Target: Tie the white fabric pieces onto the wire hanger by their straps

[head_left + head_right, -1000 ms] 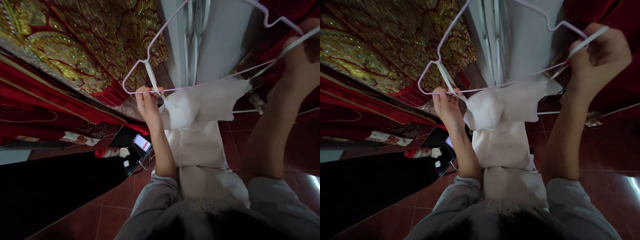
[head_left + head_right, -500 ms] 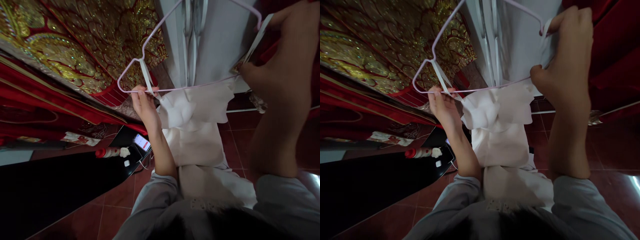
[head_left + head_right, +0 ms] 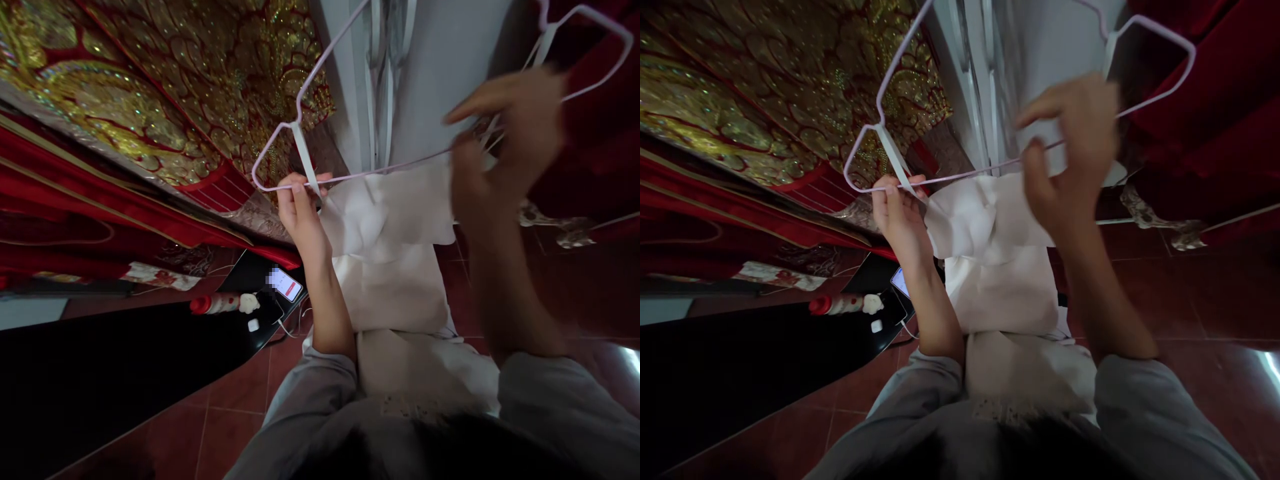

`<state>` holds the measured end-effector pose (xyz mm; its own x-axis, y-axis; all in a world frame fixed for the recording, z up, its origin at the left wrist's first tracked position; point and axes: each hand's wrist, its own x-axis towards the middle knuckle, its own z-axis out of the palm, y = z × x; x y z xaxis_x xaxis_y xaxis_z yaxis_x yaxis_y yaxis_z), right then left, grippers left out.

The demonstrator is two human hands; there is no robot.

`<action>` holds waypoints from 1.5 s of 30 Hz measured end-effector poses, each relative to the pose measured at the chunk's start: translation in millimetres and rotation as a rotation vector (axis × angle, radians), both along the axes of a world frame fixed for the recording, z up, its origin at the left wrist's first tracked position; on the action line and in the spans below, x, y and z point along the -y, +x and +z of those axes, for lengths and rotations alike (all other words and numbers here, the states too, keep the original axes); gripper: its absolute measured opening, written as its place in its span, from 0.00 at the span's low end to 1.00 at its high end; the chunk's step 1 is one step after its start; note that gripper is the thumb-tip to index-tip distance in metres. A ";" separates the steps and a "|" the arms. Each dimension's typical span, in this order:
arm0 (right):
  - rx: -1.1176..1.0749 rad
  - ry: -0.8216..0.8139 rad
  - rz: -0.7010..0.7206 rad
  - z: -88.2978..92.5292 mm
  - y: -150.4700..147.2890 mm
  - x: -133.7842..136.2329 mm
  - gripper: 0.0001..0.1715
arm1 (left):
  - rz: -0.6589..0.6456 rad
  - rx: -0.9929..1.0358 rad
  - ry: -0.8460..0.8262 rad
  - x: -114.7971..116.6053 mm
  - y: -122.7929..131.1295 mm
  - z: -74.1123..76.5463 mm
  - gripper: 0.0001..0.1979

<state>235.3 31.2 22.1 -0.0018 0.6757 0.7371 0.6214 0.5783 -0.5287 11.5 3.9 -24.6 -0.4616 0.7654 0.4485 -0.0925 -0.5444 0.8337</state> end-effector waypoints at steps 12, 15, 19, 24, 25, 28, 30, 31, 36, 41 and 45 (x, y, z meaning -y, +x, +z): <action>0.181 -0.090 -0.064 -60.5 -31.8 34.4 0.22 | -0.221 -0.255 -0.189 43.2 -23.0 63.5 0.16; 0.160 -0.062 -0.034 -63.7 -35.7 32.9 0.24 | -0.285 0.038 -0.091 28.0 -27.5 87.2 0.19; 0.152 -0.098 0.009 -65.4 -32.8 29.7 0.26 | -0.034 0.290 0.072 6.4 -37.0 72.9 0.15; 0.171 -0.137 0.008 -58.3 -23.1 32.2 0.26 | 0.108 0.139 -0.079 7.9 -36.8 21.2 0.08; 0.176 -0.139 0.005 -55.4 -22.8 34.6 0.26 | 0.058 0.111 -0.115 10.0 -32.3 15.9 0.09; 0.186 -0.137 0.017 -45.4 -25.9 44.2 0.28 | -0.073 0.074 -0.147 14.8 -11.1 14.9 0.21; 0.183 -0.105 0.056 -39.5 -27.1 49.0 0.29 | -0.118 0.075 -0.133 16.3 3.8 21.1 0.23; 0.177 -0.082 0.085 -37.7 -25.7 49.5 0.29 | -0.127 0.080 -0.126 16.8 9.7 24.2 0.22; -0.350 0.222 -0.040 -38.2 9.0 24.4 0.29 | -0.141 0.095 -0.118 17.1 20.4 28.5 0.20; -0.490 -0.094 -0.046 -10.9 27.9 4.7 0.15 | -0.153 0.096 -0.144 13.9 22.0 21.5 0.22; -0.548 -0.079 0.220 22.7 11.8 1.8 0.28 | -0.135 0.112 -0.140 10.5 21.1 18.0 0.23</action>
<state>247.0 29.3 44.8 0.2181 0.7555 0.6178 0.1160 0.6085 -0.7851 32.6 -6.6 -6.5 -0.3917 0.8748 0.2852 -0.2532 -0.4005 0.8806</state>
